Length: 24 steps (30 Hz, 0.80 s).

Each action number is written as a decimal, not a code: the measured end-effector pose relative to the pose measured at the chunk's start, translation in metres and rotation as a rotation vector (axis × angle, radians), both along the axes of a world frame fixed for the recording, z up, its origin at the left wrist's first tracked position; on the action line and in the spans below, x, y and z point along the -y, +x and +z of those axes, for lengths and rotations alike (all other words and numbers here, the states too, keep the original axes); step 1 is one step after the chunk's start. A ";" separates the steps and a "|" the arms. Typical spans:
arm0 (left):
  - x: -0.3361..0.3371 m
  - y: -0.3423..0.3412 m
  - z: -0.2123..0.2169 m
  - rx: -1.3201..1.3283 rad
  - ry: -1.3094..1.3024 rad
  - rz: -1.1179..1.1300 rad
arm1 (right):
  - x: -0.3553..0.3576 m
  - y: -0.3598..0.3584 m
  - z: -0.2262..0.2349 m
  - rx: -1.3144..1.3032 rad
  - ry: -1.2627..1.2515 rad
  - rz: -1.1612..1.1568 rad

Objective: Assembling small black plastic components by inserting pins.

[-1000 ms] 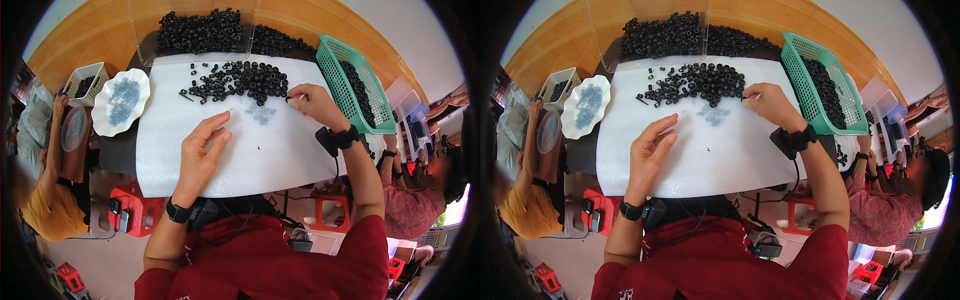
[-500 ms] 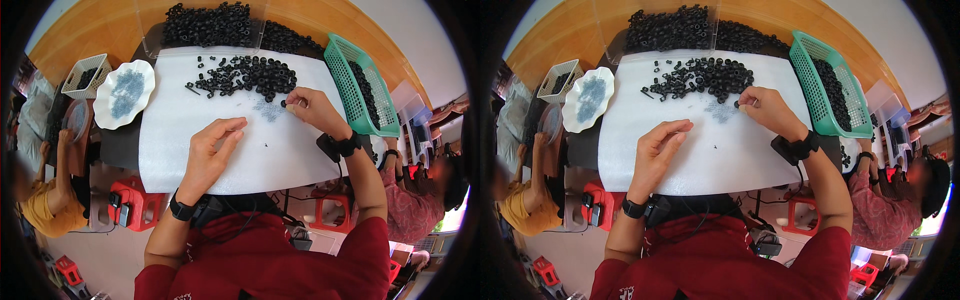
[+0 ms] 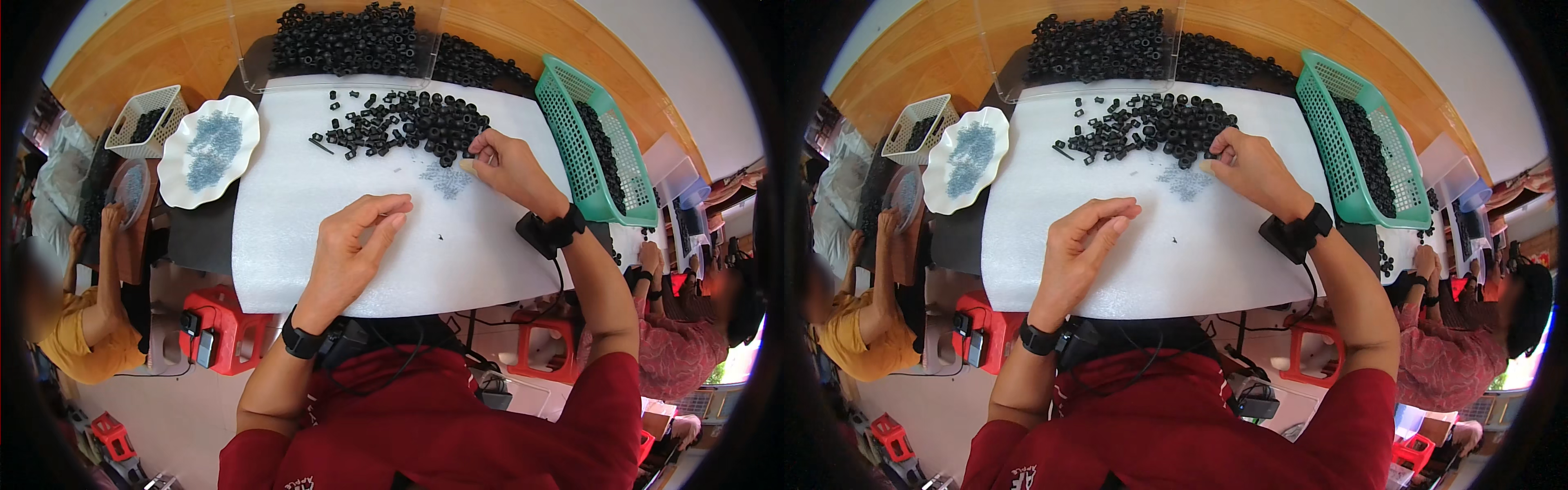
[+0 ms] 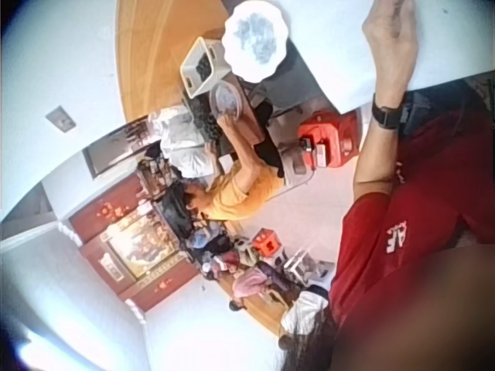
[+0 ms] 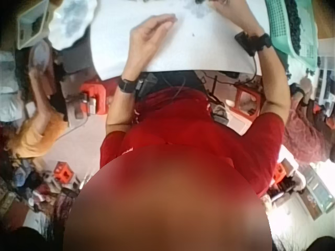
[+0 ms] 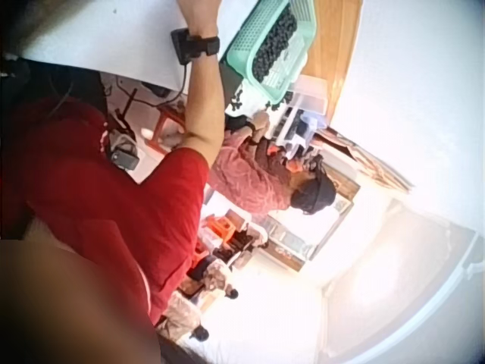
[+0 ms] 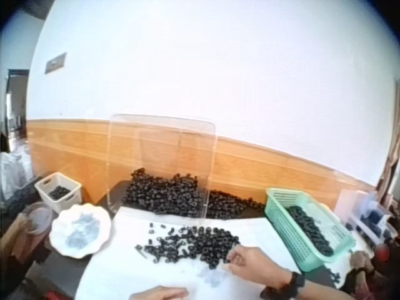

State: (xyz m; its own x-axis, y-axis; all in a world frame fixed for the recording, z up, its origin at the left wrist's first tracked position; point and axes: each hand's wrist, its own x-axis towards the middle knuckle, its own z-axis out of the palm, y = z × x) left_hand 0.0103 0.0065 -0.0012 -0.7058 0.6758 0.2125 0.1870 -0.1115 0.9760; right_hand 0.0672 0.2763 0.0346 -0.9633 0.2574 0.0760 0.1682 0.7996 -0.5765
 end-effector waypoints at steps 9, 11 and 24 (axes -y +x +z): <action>0.000 -0.001 -0.001 -0.024 -0.008 0.001 | 0.010 -0.003 0.007 0.037 0.060 -0.071; 0.000 -0.001 -0.002 0.020 0.017 0.003 | 0.023 0.002 0.018 0.094 -0.149 -0.060; 0.001 -0.005 -0.004 -0.044 0.272 0.103 | 0.083 0.000 0.020 0.332 -1.182 0.269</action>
State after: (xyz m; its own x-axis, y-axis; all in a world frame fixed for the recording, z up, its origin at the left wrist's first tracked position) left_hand 0.0054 0.0054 -0.0054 -0.7539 0.5151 0.4078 0.2525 -0.3459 0.9036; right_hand 0.0667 0.1935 0.0545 -0.9241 -0.2048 -0.3227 0.3546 -0.1446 -0.9238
